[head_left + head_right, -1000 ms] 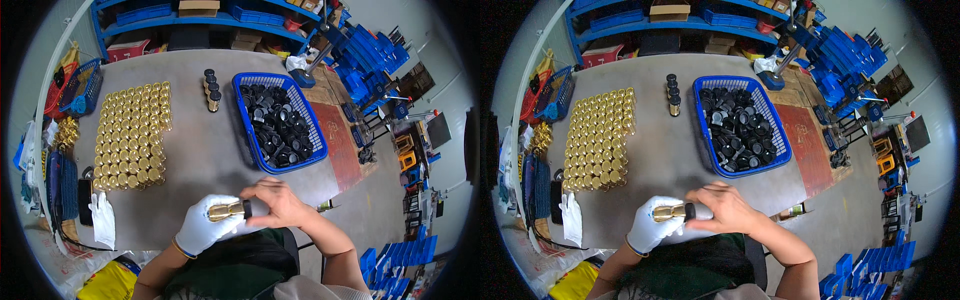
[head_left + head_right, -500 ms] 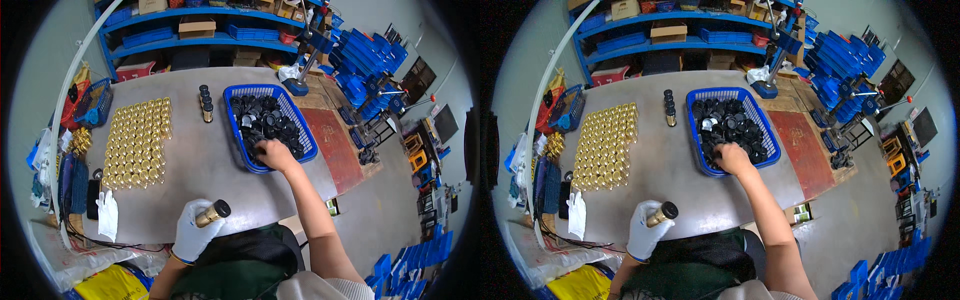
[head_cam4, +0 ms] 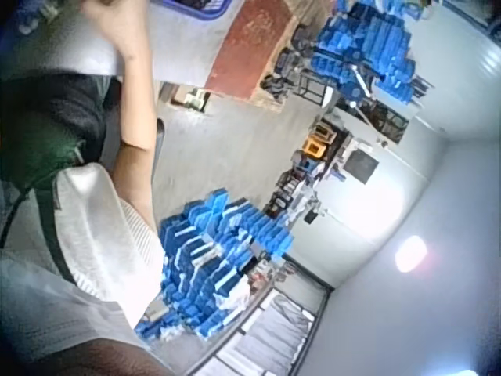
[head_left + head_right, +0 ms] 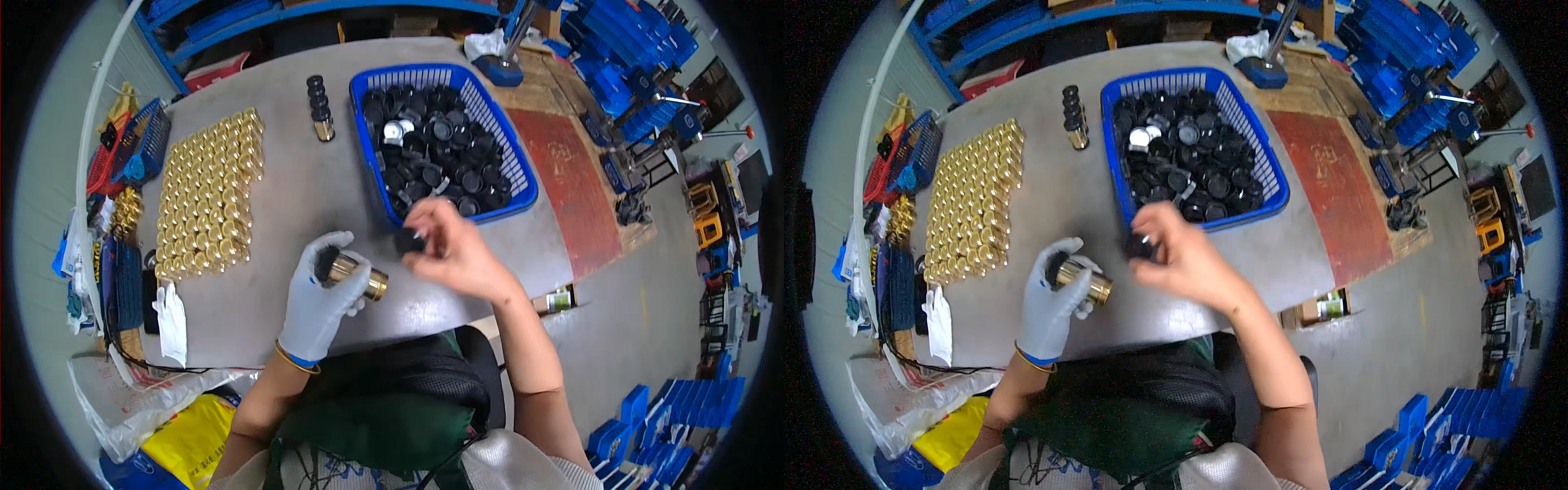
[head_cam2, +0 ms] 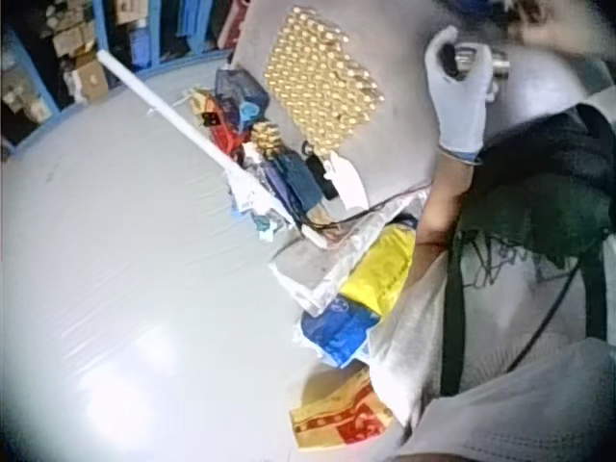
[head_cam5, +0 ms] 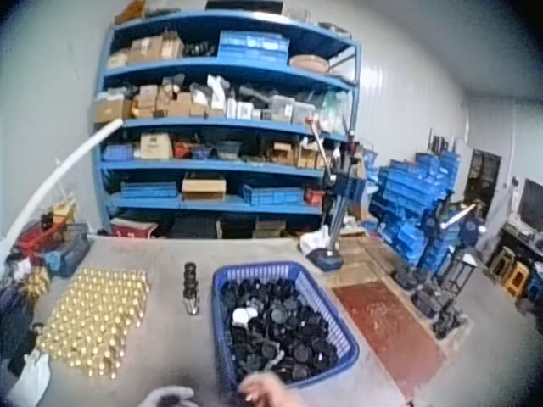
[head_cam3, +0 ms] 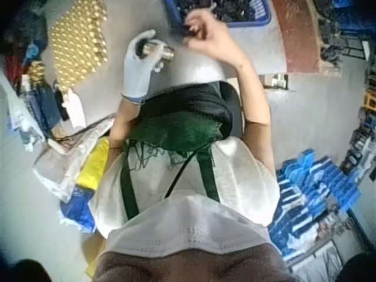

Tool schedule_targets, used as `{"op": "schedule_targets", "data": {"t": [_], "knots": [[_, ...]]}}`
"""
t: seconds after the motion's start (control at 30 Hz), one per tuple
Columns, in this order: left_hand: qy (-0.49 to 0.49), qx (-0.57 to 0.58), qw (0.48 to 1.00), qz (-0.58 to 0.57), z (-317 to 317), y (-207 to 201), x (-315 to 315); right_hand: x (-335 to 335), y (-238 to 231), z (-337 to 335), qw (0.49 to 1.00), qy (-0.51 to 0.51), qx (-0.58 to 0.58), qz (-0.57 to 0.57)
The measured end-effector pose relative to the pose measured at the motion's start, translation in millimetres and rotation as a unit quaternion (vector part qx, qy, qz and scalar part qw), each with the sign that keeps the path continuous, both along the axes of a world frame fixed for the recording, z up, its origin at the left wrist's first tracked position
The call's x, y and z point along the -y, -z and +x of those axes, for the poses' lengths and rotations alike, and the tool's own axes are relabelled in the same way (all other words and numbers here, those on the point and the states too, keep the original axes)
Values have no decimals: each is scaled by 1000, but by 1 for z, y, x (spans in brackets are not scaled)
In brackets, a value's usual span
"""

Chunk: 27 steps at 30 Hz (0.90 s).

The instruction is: Assembling small gold-colored mechanical components with black plastic caps at a workbench.

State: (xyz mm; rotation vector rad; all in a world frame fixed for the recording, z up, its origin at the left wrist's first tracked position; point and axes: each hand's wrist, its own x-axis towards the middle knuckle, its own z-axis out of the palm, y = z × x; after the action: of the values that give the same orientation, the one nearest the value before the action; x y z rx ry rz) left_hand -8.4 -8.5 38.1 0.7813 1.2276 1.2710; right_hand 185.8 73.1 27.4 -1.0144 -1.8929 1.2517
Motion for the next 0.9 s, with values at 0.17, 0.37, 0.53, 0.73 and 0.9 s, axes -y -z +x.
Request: {"op": "schedule_targets", "data": {"t": [0.17,0.37,0.53,0.73,0.9], "knots": [[26,27,999,3,-17,22,16,48,-9,-26,984,-143,96,-39],[8,70,997,25,-37,31,55,62,17,-39,987,-148,-48,-45],[-3,17,998,65,-42,31,69,69,4,-45,989,-137,-24,-50],[0,-54,996,64,-43,33,59,68,-26,-49,980,-116,80,137],[37,-4,999,-25,-47,20,34,56,-15,-47,948,-100,56,297]]}}
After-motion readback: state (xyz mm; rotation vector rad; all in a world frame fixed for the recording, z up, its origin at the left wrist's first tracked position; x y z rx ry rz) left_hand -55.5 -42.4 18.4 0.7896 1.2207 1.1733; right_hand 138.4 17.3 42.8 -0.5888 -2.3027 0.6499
